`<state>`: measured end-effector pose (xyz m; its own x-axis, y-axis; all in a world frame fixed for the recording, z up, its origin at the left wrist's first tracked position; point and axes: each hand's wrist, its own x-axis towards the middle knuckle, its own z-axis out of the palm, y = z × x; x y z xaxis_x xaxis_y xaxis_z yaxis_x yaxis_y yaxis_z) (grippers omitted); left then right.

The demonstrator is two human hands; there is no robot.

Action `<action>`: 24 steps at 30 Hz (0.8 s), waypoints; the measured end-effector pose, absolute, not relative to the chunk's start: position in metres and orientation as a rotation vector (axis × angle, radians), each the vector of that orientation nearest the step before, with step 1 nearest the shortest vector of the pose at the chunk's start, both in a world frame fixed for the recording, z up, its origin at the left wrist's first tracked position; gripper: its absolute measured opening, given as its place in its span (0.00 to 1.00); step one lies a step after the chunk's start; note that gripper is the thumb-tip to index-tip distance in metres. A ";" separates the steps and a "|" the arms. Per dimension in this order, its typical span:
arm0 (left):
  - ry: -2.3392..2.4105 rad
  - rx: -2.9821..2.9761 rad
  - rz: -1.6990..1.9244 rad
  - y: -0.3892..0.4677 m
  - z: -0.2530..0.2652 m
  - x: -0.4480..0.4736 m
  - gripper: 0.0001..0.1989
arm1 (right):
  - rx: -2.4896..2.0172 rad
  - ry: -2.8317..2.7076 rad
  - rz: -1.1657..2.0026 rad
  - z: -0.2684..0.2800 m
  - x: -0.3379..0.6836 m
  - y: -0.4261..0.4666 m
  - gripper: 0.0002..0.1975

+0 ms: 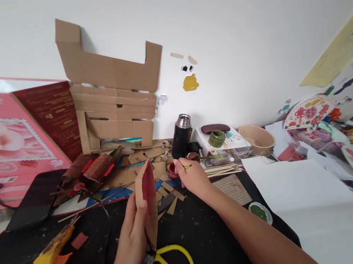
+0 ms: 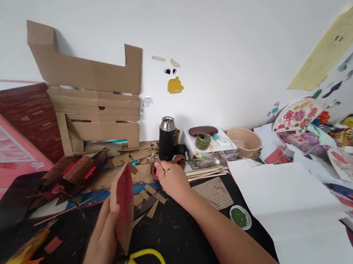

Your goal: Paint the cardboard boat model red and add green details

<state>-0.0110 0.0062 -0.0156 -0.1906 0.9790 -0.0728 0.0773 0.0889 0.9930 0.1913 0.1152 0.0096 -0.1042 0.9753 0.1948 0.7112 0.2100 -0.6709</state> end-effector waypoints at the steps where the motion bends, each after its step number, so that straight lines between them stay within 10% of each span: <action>1: 1.452 1.118 1.228 0.006 -0.015 -0.012 0.35 | -1.568 -1.881 0.558 0.009 0.190 0.116 0.22; 24: 1.418 1.119 1.210 0.005 -0.006 -0.008 0.38 | -1.368 -1.949 0.520 0.028 0.215 0.098 0.16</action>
